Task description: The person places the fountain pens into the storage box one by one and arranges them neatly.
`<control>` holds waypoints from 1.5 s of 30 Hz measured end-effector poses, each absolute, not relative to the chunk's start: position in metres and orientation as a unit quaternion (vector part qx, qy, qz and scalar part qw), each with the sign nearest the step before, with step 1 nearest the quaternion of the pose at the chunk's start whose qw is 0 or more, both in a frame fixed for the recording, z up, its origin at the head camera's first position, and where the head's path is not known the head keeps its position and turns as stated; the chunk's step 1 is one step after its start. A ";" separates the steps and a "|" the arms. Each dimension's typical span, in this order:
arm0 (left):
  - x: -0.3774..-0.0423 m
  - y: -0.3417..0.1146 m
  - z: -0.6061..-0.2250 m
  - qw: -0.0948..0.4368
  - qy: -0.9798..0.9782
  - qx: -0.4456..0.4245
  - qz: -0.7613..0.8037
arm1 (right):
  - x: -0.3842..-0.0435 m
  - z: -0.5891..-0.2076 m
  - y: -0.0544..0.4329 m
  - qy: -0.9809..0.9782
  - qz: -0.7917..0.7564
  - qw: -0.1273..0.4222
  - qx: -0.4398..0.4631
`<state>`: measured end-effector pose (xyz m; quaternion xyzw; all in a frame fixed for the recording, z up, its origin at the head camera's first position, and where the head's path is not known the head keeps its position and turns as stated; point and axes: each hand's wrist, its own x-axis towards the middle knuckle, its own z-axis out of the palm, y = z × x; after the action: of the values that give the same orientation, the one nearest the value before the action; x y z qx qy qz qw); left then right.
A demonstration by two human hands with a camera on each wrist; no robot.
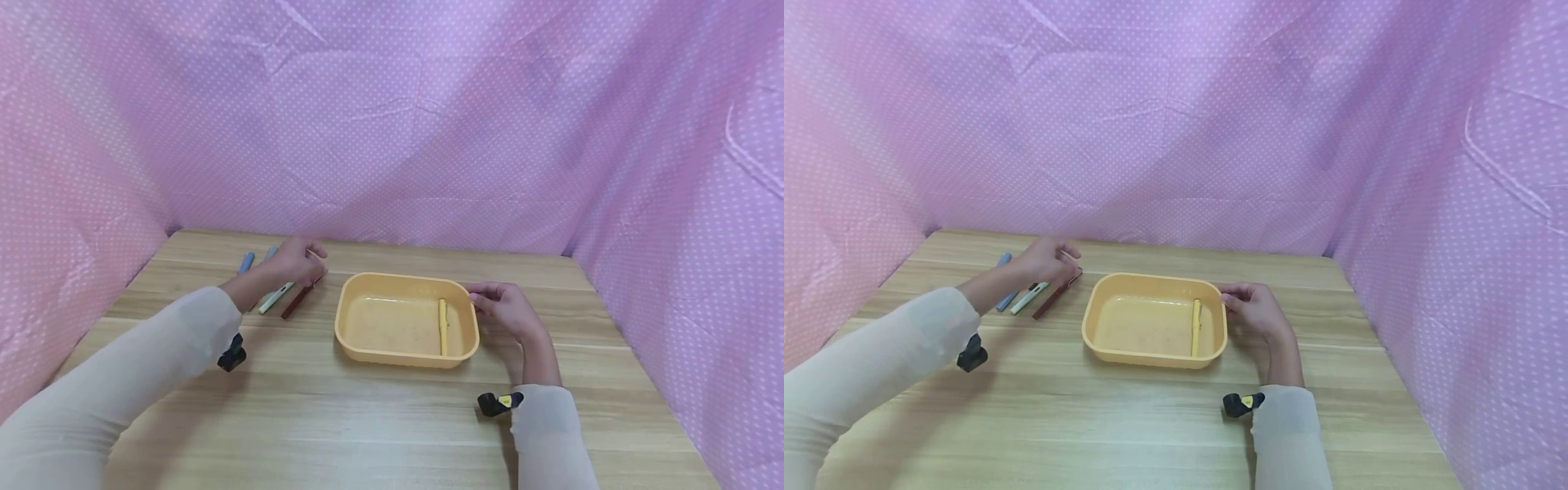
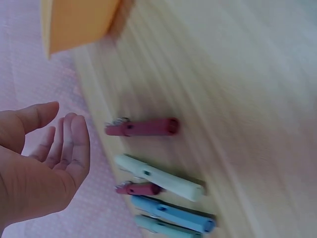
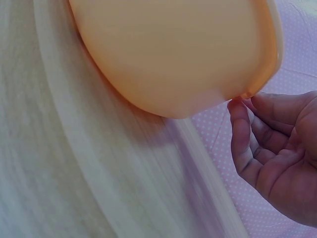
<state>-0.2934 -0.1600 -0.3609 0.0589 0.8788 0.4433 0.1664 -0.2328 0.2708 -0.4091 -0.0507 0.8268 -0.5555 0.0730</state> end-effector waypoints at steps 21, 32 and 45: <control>-0.275 -0.186 -0.392 0.157 0.905 0.088 0.386 | -0.230 -0.411 0.275 0.825 -0.557 0.075 -0.060; -0.274 -0.186 -0.402 0.133 0.908 0.075 0.390 | -0.231 -0.413 0.276 0.825 -0.556 0.074 -0.065; -0.284 -0.180 -0.410 0.120 0.923 0.071 0.359 | -0.235 -0.412 0.274 0.823 -0.560 0.076 -0.059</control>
<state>-0.2841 -0.1796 -0.4104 0.0706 0.9229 0.3591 0.1199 -0.2346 0.2738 -0.4117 -0.0586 0.8229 -0.5601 0.0760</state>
